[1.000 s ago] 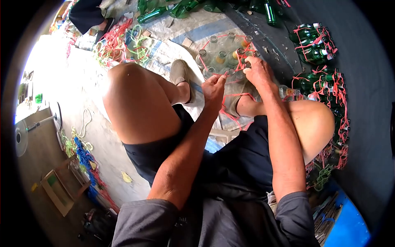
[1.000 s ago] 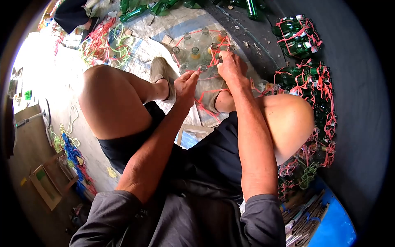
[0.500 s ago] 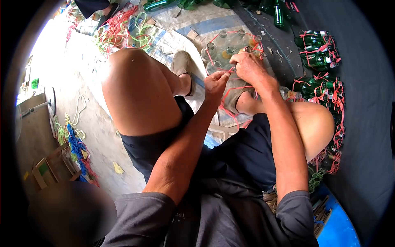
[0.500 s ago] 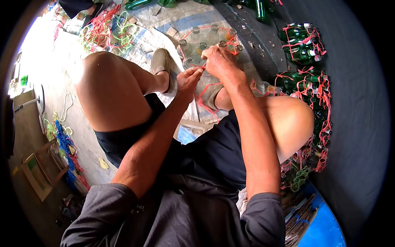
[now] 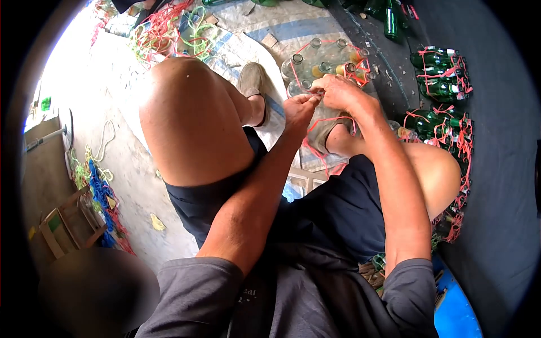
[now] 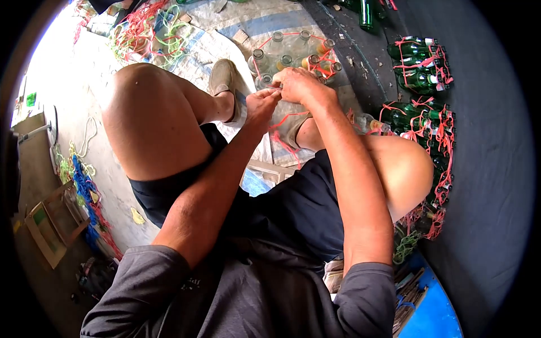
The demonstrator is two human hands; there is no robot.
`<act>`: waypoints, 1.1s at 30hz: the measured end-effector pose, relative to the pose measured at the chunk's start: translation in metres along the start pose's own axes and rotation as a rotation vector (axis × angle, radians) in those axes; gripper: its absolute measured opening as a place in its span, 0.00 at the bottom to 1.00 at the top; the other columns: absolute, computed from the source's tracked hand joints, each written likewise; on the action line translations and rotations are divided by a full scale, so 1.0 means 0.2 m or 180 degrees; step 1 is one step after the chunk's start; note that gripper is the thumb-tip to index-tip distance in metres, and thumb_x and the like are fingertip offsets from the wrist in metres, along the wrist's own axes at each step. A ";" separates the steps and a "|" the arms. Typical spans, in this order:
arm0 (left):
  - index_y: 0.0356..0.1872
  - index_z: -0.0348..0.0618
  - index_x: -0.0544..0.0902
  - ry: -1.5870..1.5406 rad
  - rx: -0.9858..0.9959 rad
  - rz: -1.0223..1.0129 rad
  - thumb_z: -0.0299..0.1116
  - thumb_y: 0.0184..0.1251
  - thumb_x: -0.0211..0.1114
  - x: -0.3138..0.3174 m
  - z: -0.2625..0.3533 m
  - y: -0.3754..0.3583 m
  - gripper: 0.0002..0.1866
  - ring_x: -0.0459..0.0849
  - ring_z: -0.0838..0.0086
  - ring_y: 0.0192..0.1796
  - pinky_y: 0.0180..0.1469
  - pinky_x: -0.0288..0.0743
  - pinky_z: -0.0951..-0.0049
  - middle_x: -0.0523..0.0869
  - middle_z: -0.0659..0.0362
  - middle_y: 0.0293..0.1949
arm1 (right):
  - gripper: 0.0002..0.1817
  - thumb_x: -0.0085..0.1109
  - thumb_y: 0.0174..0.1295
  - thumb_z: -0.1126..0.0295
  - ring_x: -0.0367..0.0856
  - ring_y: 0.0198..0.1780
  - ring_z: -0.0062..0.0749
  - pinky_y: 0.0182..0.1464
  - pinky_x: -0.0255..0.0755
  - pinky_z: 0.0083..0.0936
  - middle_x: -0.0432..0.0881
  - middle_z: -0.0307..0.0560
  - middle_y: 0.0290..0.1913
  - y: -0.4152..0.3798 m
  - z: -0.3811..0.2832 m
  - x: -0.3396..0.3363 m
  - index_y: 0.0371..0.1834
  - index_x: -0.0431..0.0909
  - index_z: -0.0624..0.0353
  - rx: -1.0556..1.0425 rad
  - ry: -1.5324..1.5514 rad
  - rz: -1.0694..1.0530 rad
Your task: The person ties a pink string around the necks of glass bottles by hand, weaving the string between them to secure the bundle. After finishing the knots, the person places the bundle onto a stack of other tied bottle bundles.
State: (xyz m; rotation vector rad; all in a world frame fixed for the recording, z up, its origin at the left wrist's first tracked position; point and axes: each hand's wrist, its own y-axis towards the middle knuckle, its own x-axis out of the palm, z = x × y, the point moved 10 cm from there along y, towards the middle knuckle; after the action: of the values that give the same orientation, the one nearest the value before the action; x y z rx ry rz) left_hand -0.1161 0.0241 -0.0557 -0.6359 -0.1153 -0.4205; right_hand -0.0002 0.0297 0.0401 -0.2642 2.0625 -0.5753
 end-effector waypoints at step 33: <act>0.22 0.35 0.86 0.0374 0.0389 0.0385 0.38 0.71 0.76 -0.02 0.07 0.00 0.20 0.65 0.86 0.24 0.25 0.58 0.72 0.74 0.73 0.19 | 0.08 0.63 0.63 0.70 0.84 0.55 0.41 0.59 0.74 0.42 0.84 0.41 0.49 -0.05 -0.18 -0.04 0.43 0.88 0.46 -0.0520 -0.2443 0.0629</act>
State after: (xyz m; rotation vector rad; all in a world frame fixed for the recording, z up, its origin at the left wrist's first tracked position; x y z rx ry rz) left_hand -0.1199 0.0328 -0.0455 -0.4938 0.0095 -0.3303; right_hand -0.0276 0.0358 0.0671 -0.3120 1.3641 -0.1379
